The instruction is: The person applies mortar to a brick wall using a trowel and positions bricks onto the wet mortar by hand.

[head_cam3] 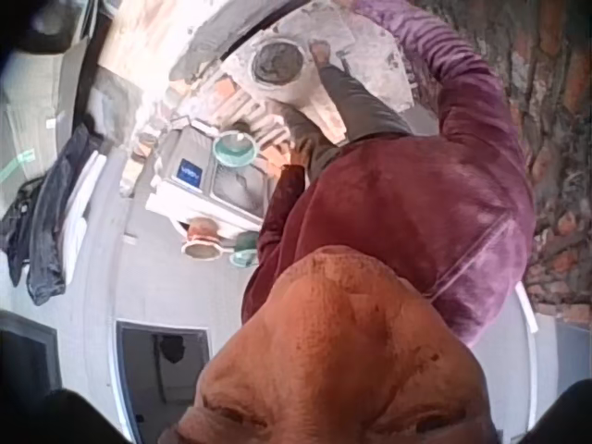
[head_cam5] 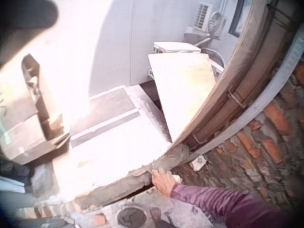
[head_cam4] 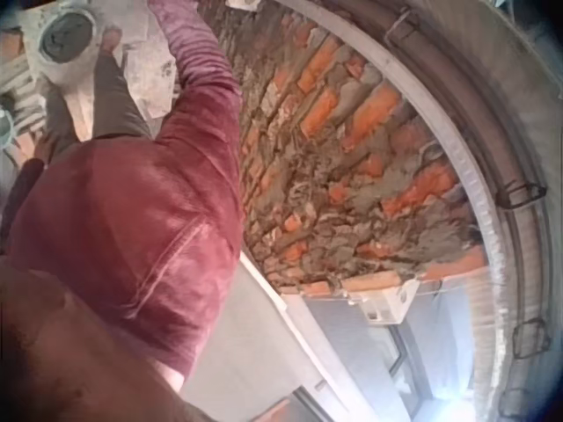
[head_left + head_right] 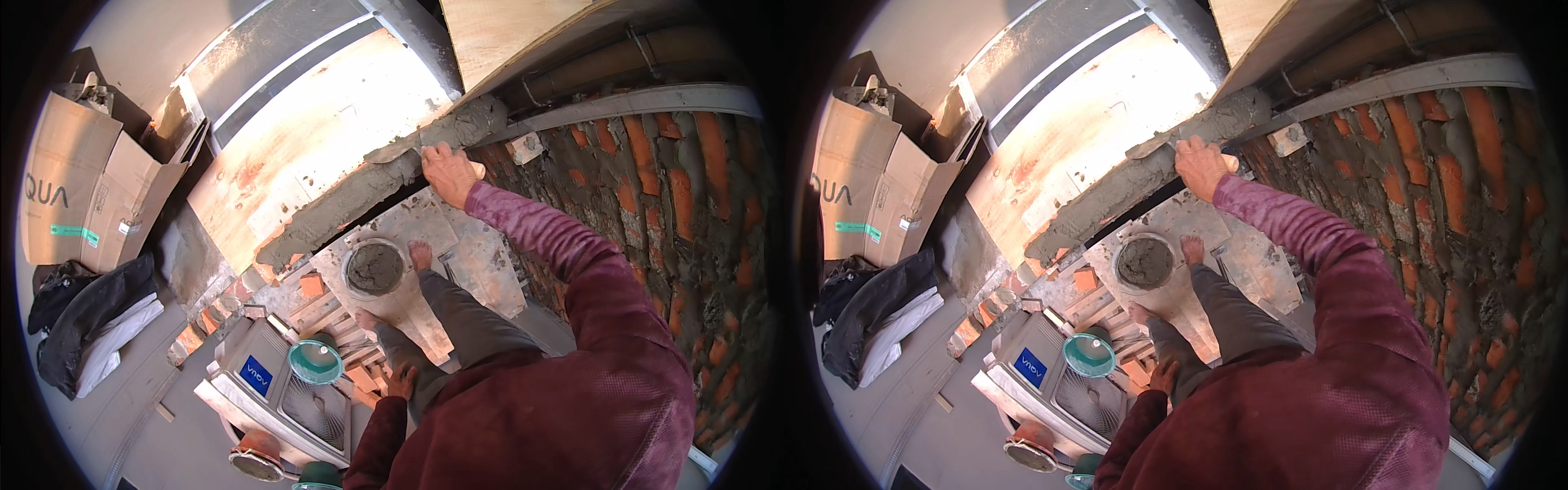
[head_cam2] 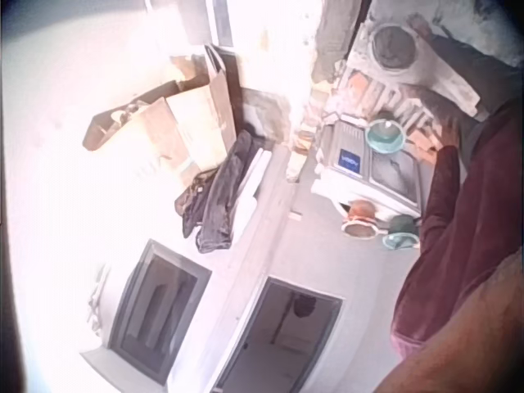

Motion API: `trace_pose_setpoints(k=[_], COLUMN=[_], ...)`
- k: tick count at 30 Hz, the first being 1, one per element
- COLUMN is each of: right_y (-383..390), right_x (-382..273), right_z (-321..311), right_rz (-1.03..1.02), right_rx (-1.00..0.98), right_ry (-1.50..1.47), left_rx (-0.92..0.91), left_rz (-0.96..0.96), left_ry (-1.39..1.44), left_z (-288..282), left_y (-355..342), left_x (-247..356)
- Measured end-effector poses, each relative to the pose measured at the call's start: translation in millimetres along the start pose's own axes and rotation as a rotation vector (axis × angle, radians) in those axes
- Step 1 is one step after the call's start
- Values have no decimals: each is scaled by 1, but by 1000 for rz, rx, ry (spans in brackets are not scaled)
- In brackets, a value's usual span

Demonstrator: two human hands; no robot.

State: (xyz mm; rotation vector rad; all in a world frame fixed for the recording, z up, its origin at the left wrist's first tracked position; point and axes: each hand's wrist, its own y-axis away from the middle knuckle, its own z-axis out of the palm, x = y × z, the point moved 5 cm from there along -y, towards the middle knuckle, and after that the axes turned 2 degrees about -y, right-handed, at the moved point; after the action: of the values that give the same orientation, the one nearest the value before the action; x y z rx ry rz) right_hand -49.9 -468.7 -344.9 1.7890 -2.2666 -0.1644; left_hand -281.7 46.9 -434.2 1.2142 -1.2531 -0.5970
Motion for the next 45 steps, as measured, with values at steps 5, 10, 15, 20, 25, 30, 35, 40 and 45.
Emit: trace_pose_setpoints(k=[5, 10, 15, 20, 25, 30, 35, 40, 45], right_y=[32, 103, 140, 190, 200, 123, 112, 159, 146], right_x=[93, 82, 1, -91, -195, -278, -306, -342, -333], right_z=[-4, -21, 6, 79, 221, 277, 352, 389, 393], right_rz=[161, 193, 166, 122, -45, -225, -101, 95, -513], right_rx=[-9, 18, -119, -220, -456, -514, -712, -724, -649], right_ry=[7, -300, -783, -920, -326, 105, -62, -187, -271], left_rx=[-42, -79, -202, -176, -108, -35, 2, 102, 131], left_rz=[26, 25, -33, -2, -30, -39, -9, 35, 103], left_ry=[44, 8, -156, -504, -592, -515, -491, -436, -438], left_z=[-6, -16, -2, -1, -18, -33, -28, -32, -32], left_y=[-23, -15, -30, -24, -37, -31, -29, -19, -21], left_x=[11, 23, -44, -79, -98, -147, -163, -186, -184])
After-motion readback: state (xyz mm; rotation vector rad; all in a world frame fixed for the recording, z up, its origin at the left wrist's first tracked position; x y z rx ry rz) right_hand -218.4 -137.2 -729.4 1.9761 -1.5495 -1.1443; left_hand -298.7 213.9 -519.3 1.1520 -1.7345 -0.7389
